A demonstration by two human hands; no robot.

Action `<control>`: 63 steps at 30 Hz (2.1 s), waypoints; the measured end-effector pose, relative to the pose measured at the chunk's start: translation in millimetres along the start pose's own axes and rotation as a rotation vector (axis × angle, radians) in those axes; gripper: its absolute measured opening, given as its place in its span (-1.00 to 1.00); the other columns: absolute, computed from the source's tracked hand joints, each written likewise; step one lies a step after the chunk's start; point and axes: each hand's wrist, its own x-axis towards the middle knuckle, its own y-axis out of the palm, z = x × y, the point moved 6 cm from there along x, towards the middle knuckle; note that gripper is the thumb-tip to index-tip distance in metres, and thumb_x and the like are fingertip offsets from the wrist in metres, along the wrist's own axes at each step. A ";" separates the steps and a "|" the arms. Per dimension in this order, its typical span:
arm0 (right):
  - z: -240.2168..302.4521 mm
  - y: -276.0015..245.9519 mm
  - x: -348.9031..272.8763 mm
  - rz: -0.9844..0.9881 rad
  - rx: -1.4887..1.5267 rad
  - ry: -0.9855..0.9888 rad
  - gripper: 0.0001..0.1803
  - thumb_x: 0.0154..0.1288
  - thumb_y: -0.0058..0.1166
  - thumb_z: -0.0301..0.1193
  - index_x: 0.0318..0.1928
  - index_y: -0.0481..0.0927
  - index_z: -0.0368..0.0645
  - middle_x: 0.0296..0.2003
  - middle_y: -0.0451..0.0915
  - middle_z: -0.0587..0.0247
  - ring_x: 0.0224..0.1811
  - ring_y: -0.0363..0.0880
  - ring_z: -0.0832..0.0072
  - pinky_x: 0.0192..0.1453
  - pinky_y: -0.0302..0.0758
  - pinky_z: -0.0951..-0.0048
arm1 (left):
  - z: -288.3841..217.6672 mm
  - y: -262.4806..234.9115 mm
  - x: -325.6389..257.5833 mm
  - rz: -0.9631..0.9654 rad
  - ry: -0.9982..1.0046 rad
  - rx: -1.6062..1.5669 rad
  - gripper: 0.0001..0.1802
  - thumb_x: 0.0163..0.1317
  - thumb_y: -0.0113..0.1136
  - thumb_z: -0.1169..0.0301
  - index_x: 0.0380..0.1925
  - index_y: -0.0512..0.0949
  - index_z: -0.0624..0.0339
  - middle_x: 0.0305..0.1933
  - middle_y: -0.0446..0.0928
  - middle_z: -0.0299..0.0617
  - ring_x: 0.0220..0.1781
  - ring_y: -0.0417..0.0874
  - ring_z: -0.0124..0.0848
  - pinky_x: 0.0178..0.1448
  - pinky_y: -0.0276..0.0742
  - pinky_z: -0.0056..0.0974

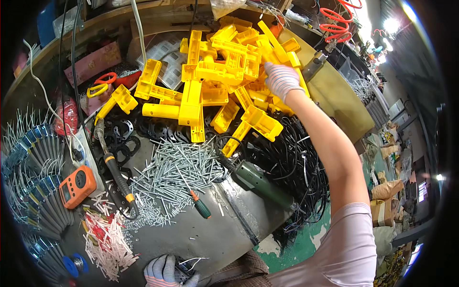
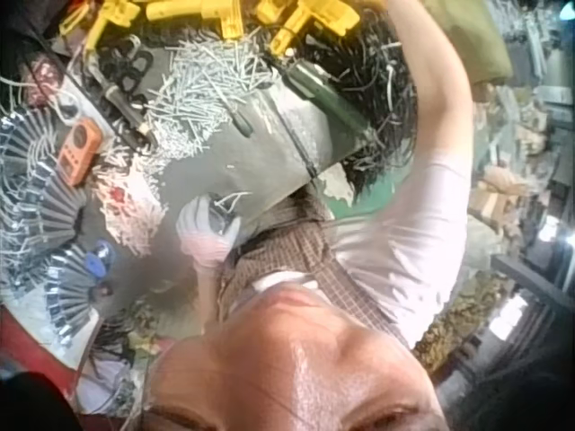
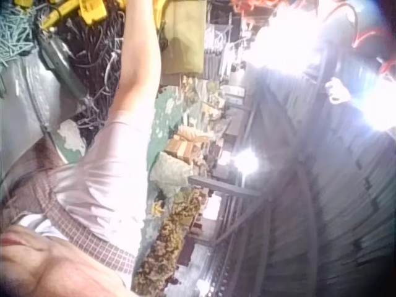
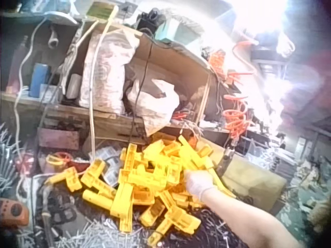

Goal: The person assembles yellow plastic components with internal metal parts and wiring using a soldering iron and a pneumatic screwdriver.

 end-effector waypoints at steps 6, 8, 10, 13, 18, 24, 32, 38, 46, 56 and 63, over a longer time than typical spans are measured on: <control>16.0 25.6 -1.5 0.358 0.045 -0.208 -0.63 0.14 0.11 -0.41 0.00 0.69 0.01 -0.14 0.71 0.04 -0.08 0.69 0.08 0.03 0.59 0.18 | 1.0 2.1 -1.2 -0.012 -0.010 -0.009 -0.18 -0.18 0.52 0.03 0.11 0.49 0.18 0.08 0.51 0.05 0.08 0.52 0.08 0.15 0.45 0.11; 16.5 30.4 -1.5 0.428 -0.010 -0.257 -0.60 0.14 0.11 -0.42 0.03 0.69 0.04 -0.14 0.72 0.05 -0.06 0.69 0.10 0.04 0.59 0.19 | 0.6 1.7 -1.2 -0.015 -0.005 -0.012 -0.18 -0.18 0.52 0.04 0.10 0.49 0.18 0.08 0.51 0.04 0.07 0.52 0.08 0.15 0.45 0.11; 18.7 30.3 -1.1 0.374 -0.142 -0.294 -0.69 0.18 0.11 -0.36 -0.06 0.72 0.04 -0.18 0.72 0.06 -0.07 0.69 0.09 0.02 0.60 0.16 | -0.2 0.3 -1.5 -0.010 -0.009 -0.009 -0.18 -0.18 0.52 0.05 0.10 0.49 0.17 0.08 0.51 0.04 0.08 0.52 0.08 0.15 0.45 0.11; 13.7 22.6 -3.2 0.260 -0.034 -0.296 -0.74 0.23 0.11 -0.29 -0.09 0.72 0.04 -0.16 0.72 0.04 -0.05 0.69 0.09 0.03 0.60 0.13 | -0.8 -2.1 -1.6 0.012 -0.047 0.001 -0.19 -0.16 0.51 0.06 0.12 0.48 0.15 0.11 0.50 0.03 0.11 0.51 0.07 0.19 0.42 0.11; -50.6 -4.8 2.1 0.175 0.929 -0.155 -0.67 0.32 0.11 -0.23 -0.01 0.65 -0.14 -0.14 0.70 0.31 -0.07 0.62 0.40 0.08 0.49 0.38 | -4.3 -2.8 3.4 -0.071 0.057 0.021 -0.14 -0.18 0.46 -0.10 0.07 0.48 0.21 0.02 0.48 -0.01 0.05 0.48 -0.02 0.15 0.35 0.07; -68.1 -64.0 -98.1 -0.385 1.378 -0.342 -0.61 0.49 0.01 -0.23 0.18 0.50 -0.16 -0.04 0.58 0.39 -0.11 0.52 0.57 0.10 0.45 0.33 | -4.6 -21.8 -5.5 -0.042 -0.149 -0.075 -0.10 -0.16 0.53 -0.11 0.12 0.46 0.19 0.20 0.39 -0.01 0.20 0.45 0.03 0.34 0.29 0.15; 190.7 -65.2 -314.7 0.908 2.418 -0.187 -0.70 0.48 0.01 -0.33 0.10 0.50 -0.21 -0.09 0.61 0.24 -0.05 0.59 0.47 0.11 0.51 0.45 | -20.8 -13.1 6.3 -0.279 -0.698 -1.791 -0.43 0.28 0.32 0.35 0.20 0.35 0.37 0.05 0.59 0.02 -0.06 0.68 -0.24 0.10 0.63 -0.23; 212.3 -47.4 -263.9 0.545 1.442 -0.453 -0.75 0.37 0.10 -0.33 -0.09 0.63 -0.23 -0.25 0.68 0.00 -0.18 0.68 0.21 -0.03 0.57 0.30 | 26.8 -50.1 -33.2 -0.565 -0.381 -1.247 -0.43 0.31 0.28 0.32 0.28 0.38 0.22 0.10 0.56 -0.05 -0.01 0.67 -0.23 -0.06 0.70 -0.15; 279.4 -49.4 -236.2 0.190 0.444 -1.157 -0.79 0.21 0.05 -0.46 -0.14 0.64 -0.10 -0.27 0.64 -0.02 -0.13 0.67 0.00 -0.07 0.61 0.08 | 40.1 -60.6 -52.0 -0.567 -0.393 -0.692 -0.45 0.23 0.23 0.69 0.23 0.43 0.20 0.20 0.48 -0.15 0.17 0.53 -0.38 0.26 0.46 -0.30; 223.1 -88.7 -244.0 0.289 1.207 -0.771 -0.83 0.26 0.16 -0.44 -0.16 0.59 -0.22 -0.20 0.63 0.14 -0.07 0.67 0.29 -0.01 0.60 0.27 | 29.5 -48.8 -28.4 -0.461 -0.339 -0.479 -0.47 0.12 0.43 0.53 0.12 0.48 0.27 -0.05 0.61 -0.05 -0.09 0.68 -0.21 0.04 0.57 -0.23; 199.4 -76.3 -310.5 0.449 2.058 -0.414 -0.82 0.25 0.26 -0.57 -0.13 0.62 -0.23 -0.28 0.64 0.36 -0.22 0.59 0.67 -0.12 0.53 0.61 | 9.5 -47.1 -12.3 -0.421 -0.264 -0.464 -0.50 0.03 0.49 0.53 0.03 0.57 0.22 -0.07 0.63 -0.04 -0.07 0.67 -0.15 0.03 0.57 -0.19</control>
